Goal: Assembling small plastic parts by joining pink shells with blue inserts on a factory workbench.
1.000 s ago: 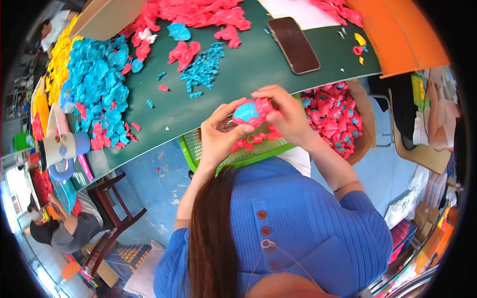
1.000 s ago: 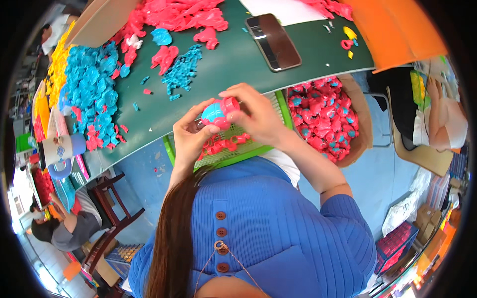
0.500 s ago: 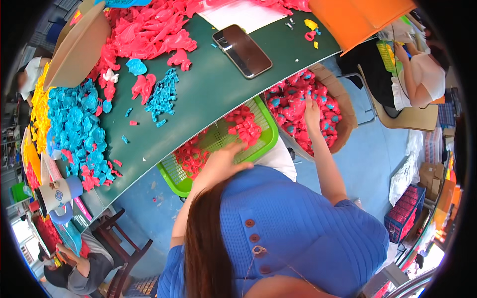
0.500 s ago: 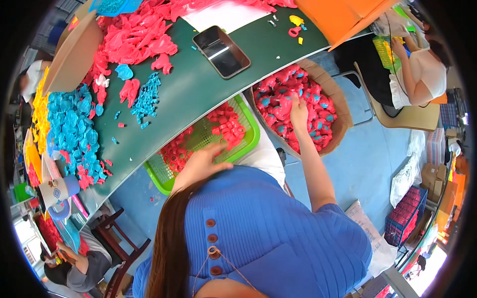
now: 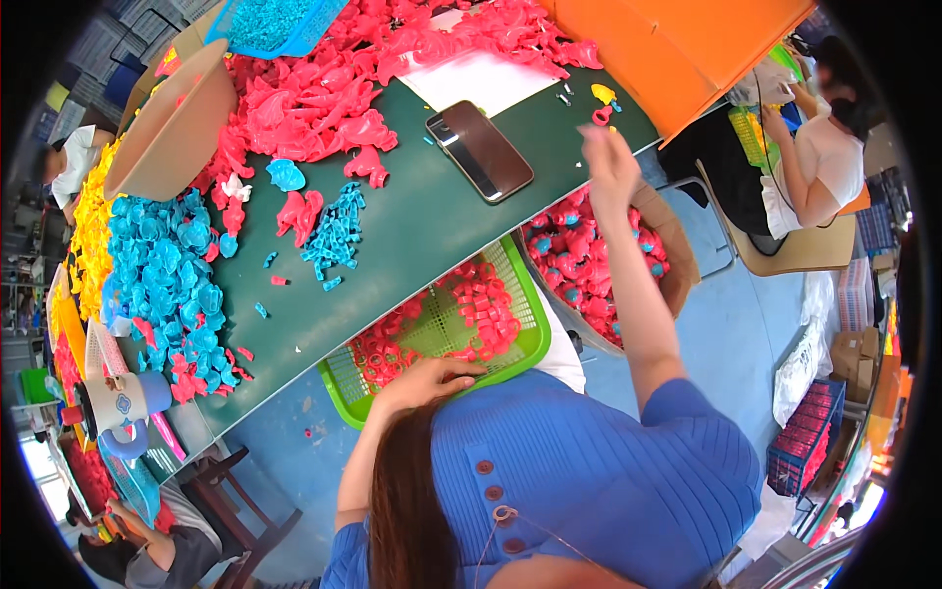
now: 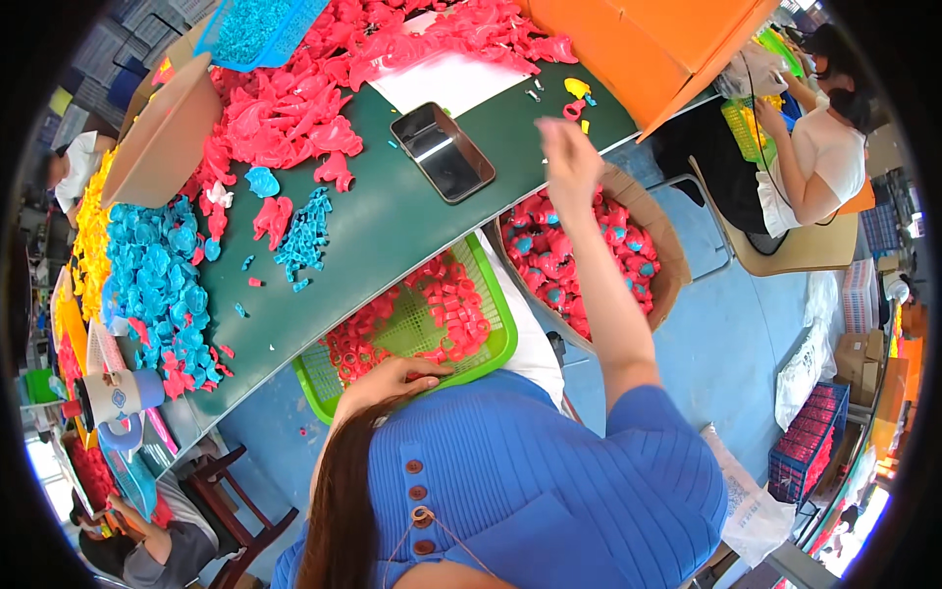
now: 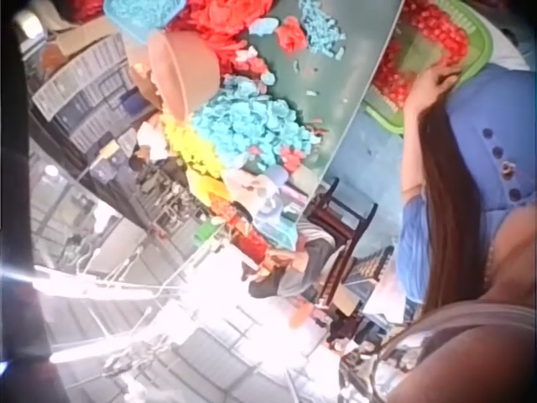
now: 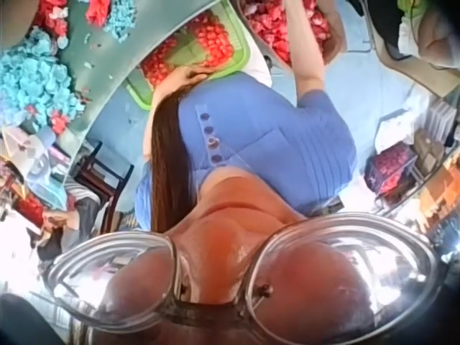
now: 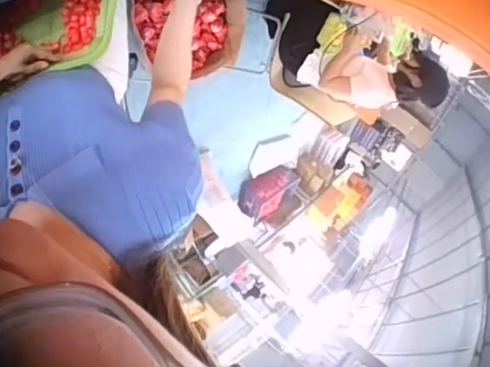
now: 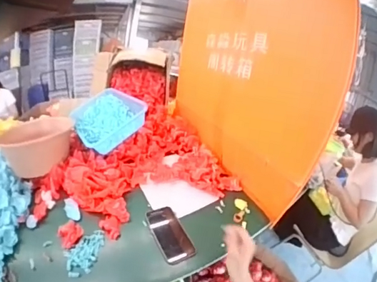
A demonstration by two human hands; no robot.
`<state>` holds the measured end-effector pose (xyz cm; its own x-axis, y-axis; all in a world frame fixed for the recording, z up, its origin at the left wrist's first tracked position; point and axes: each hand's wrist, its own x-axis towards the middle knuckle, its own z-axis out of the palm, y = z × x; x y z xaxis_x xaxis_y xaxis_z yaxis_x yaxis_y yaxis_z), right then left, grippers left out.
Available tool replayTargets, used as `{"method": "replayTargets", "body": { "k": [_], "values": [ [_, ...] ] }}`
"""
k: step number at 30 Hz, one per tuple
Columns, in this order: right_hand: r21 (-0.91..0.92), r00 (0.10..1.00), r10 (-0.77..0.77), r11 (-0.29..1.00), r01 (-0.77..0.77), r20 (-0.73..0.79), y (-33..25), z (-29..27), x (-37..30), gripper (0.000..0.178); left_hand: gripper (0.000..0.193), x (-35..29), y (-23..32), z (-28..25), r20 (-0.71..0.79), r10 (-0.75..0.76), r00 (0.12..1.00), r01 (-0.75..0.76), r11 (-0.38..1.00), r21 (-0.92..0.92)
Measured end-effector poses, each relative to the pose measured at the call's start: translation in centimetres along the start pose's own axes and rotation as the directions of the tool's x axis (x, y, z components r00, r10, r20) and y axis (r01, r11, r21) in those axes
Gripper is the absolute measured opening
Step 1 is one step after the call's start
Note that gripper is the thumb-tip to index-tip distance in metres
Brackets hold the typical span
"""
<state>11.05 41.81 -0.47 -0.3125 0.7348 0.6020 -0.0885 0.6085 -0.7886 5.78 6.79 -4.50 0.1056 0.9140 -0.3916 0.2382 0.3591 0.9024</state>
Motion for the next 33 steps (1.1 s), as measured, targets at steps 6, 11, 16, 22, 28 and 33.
{"method": "replayTargets", "body": {
  "k": [6,11,16,22,28,33],
  "values": [
    [-0.558,0.886,-0.356,0.688,0.463,0.297,6.3,7.3,11.4,0.026,0.037,0.0,0.3,-0.3,-0.001,-0.018,1.000,0.018,0.999,-0.033],
    [-0.476,0.858,-0.384,0.717,0.509,0.340,7.7,8.6,12.6,0.026,0.042,-2.3,-0.1,0.7,-0.165,-0.138,0.977,0.072,0.933,-0.354],
    [0.082,0.926,0.278,0.948,-0.307,0.257,5.9,9.6,11.7,0.034,0.040,-3.9,-0.8,-0.4,-0.185,-0.093,0.978,0.002,0.898,-0.439],
    [0.035,0.937,0.148,0.985,-0.167,0.317,-0.7,9.4,6.5,0.029,0.038,-6.1,1.9,-4.2,-0.279,0.000,0.960,-0.185,0.748,-0.637],
    [0.126,0.868,-0.233,0.972,0.197,0.439,-6.3,10.1,-2.2,0.026,0.045,-4.3,4.9,-5.7,-0.600,0.035,0.799,-0.479,0.642,-0.599],
    [0.277,0.752,-0.407,0.912,0.303,0.518,-9.8,10.5,-7.6,0.031,0.051,0.3,5.2,-6.5,-0.830,-0.035,0.557,-0.711,0.497,-0.498]
  ]
}}
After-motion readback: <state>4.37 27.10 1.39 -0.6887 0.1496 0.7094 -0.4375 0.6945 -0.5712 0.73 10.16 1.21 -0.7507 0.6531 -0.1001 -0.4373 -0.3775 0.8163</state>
